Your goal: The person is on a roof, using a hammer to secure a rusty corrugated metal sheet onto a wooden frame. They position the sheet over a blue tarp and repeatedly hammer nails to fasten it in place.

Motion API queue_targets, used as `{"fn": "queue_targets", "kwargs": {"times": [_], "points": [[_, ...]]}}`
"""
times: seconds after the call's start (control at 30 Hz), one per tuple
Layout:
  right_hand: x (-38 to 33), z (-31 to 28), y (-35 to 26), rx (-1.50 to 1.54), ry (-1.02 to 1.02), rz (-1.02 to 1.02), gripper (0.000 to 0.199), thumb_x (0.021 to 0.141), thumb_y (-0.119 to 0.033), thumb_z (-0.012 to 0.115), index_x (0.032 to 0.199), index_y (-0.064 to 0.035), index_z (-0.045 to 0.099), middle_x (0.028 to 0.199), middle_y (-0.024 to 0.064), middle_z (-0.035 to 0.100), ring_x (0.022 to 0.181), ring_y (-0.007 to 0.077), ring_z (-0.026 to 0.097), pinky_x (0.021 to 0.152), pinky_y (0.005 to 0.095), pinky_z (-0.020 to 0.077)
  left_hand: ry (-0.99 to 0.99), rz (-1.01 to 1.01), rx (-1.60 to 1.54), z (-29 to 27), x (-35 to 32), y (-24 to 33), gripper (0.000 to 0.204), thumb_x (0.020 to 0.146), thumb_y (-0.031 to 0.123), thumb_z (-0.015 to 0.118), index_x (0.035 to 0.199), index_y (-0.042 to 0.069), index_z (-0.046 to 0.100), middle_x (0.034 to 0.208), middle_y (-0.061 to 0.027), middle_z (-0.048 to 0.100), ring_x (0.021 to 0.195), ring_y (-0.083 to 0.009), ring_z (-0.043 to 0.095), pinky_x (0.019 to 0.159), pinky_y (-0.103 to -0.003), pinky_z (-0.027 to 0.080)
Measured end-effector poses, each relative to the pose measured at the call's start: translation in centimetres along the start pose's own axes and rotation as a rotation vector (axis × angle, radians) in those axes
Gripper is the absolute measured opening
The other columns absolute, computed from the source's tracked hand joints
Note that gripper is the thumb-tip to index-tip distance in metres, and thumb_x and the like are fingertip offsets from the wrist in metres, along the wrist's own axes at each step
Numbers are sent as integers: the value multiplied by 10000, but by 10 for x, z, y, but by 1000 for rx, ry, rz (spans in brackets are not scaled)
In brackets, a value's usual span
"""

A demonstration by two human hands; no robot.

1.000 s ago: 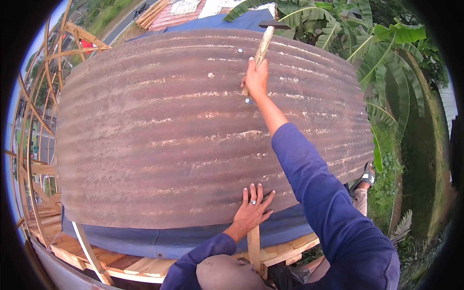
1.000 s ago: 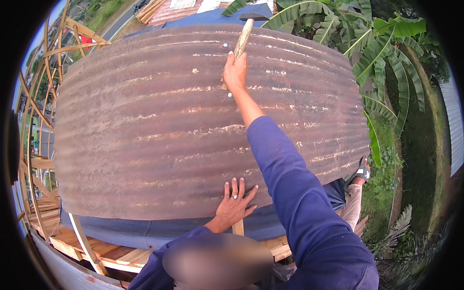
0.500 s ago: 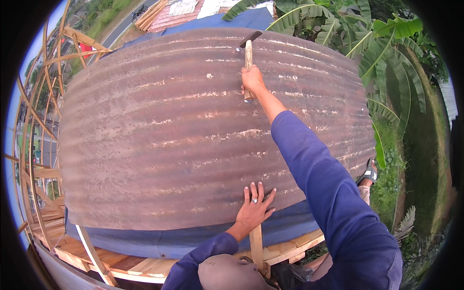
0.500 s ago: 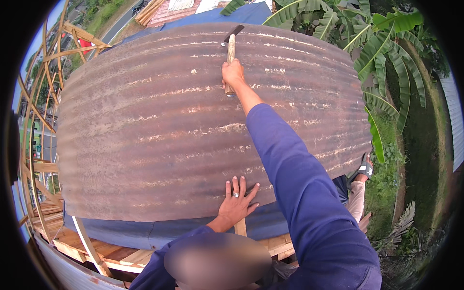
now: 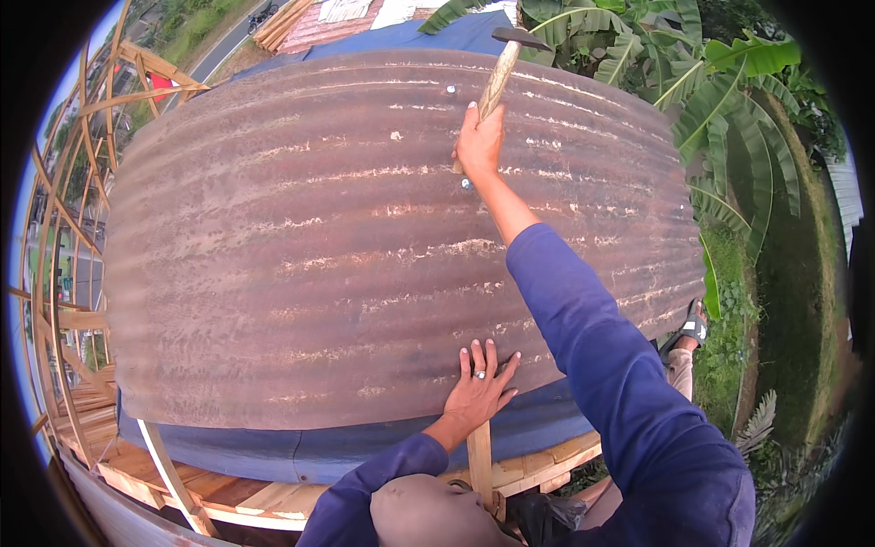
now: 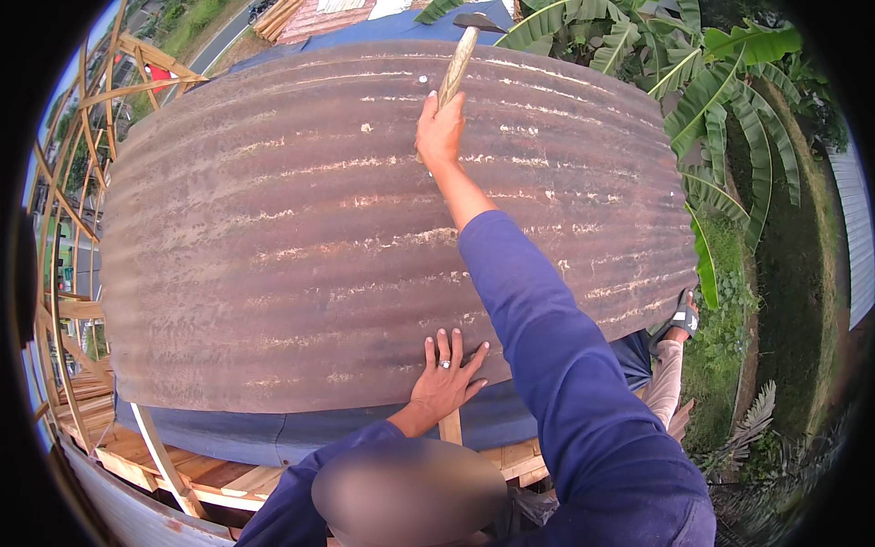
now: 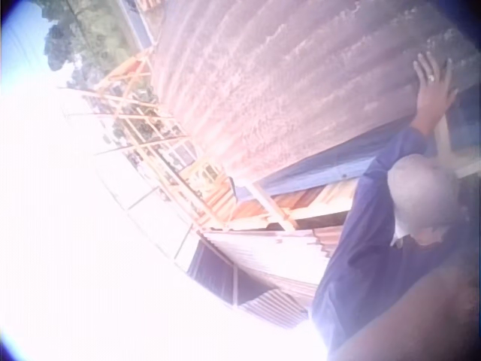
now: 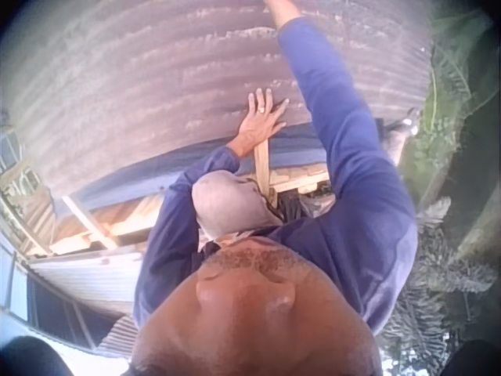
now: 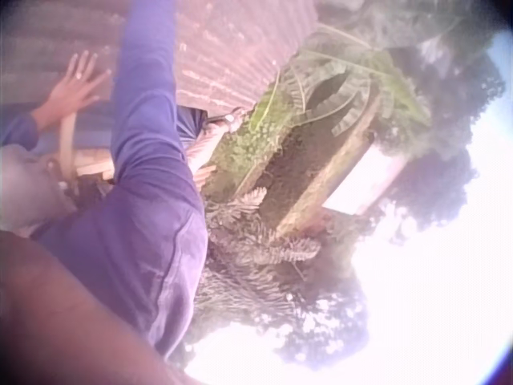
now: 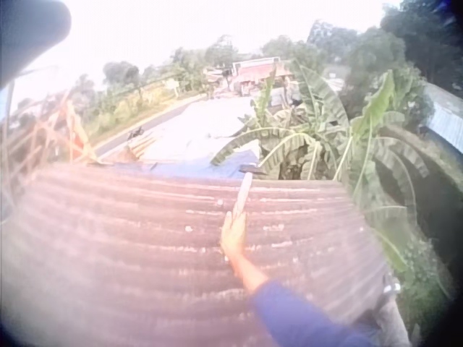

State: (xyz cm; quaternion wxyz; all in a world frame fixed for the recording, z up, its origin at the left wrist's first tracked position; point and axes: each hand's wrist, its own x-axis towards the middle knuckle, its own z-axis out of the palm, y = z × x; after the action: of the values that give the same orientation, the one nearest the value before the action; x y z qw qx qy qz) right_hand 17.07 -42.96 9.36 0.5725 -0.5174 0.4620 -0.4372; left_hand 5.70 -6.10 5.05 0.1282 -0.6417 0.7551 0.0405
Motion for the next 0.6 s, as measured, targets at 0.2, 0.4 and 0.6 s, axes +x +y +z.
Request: {"fn": "queue_targets", "kwargs": {"times": [0.2, 0.4, 0.6], "points": [[14, -15, 5, -59, -133, 157, 309, 967, -220, 503, 1070, 56, 409, 645, 124, 555, 412, 227, 566, 341, 385, 463, -7, -17, -14, 2, 3, 4, 674, 956, 576, 408, 1511, 211, 294, 1423, -323, 336, 1307, -516, 308, 1072, -638, 229], [21, -9, 21, -159, -133, 149, 313, 980, -269, 487, 1001, 39, 436, 676, 128, 545, 443, 212, 571, 345, 387, 470, 0, -18, -40, 0, 15, 16, 674, 957, 572, 410, 1511, 208, 292, 1422, -322, 334, 1305, -515, 307, 1067, -643, 231], [8, -3, 12, -121, 18, -22, 296, 987, -273, 479, 968, 11, 400, 603, 96, 496, 391, 192, 529, 326, 356, 452, 20, -21, -40, -5, 2, -2, 669, 980, 547, 379, 1519, 167, 268, 1430, -307, 332, 1309, -497, 304, 1077, -599, 240]]}}
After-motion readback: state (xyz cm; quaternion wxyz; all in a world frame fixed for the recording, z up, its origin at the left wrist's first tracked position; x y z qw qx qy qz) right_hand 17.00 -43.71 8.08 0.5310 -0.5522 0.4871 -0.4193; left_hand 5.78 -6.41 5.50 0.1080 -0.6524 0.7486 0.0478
